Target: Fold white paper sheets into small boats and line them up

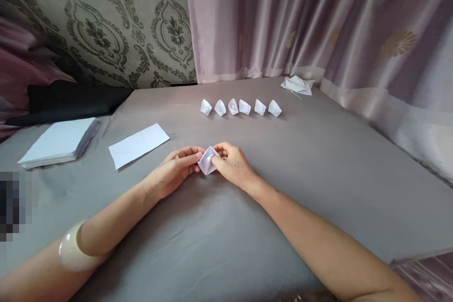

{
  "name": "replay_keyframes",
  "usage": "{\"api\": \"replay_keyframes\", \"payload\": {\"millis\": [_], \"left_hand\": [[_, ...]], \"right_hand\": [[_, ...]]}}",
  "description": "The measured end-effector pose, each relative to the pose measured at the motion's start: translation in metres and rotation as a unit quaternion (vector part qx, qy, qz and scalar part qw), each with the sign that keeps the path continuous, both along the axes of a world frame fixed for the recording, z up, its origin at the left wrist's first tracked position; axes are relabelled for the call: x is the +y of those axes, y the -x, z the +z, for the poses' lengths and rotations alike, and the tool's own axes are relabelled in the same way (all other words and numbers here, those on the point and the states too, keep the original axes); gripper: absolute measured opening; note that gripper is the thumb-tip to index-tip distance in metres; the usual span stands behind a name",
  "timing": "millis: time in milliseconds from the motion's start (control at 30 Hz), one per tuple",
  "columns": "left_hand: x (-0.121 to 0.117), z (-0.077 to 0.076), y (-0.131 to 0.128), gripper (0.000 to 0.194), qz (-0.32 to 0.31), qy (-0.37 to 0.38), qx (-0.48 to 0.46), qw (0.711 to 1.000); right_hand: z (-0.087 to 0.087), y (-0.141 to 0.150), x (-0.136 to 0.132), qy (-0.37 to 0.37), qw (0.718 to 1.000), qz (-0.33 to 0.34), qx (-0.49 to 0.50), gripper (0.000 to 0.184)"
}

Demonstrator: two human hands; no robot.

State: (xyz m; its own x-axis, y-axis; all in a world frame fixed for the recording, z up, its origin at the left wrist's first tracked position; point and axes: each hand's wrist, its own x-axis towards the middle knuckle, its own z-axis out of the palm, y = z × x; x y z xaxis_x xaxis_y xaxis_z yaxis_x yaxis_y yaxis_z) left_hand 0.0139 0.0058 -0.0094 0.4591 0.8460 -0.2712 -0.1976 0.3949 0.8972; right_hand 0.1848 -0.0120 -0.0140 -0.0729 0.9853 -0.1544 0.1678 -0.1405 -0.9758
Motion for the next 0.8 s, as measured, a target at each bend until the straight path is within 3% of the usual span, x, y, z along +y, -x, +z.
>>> {"api": "replay_keyframes", "payload": {"millis": [233,400,500,600,800], "left_hand": [[-0.004,0.006,0.001,0.024,-0.063,0.075,-0.041,0.994],[-0.007,0.005,0.000,0.020,-0.080,0.090,-0.080,0.990],[-0.005,0.004,0.002,0.019,-0.062,0.071,-0.064,0.993],[-0.002,0.005,0.006,0.022,-0.051,0.044,-0.010,0.998],[0.004,0.005,0.012,0.026,-0.043,0.013,0.044,0.998]], "right_hand": [[0.008,0.003,-0.004,0.010,0.999,-0.006,0.046,0.014],[0.010,0.002,-0.006,-0.006,0.998,-0.035,0.051,0.021],[0.015,-0.003,-0.008,-0.015,0.996,0.044,0.074,0.027],[0.018,-0.010,-0.008,-0.011,0.988,0.114,0.104,0.020],[0.009,-0.013,-0.005,0.037,0.984,0.129,0.118,0.025]]}}
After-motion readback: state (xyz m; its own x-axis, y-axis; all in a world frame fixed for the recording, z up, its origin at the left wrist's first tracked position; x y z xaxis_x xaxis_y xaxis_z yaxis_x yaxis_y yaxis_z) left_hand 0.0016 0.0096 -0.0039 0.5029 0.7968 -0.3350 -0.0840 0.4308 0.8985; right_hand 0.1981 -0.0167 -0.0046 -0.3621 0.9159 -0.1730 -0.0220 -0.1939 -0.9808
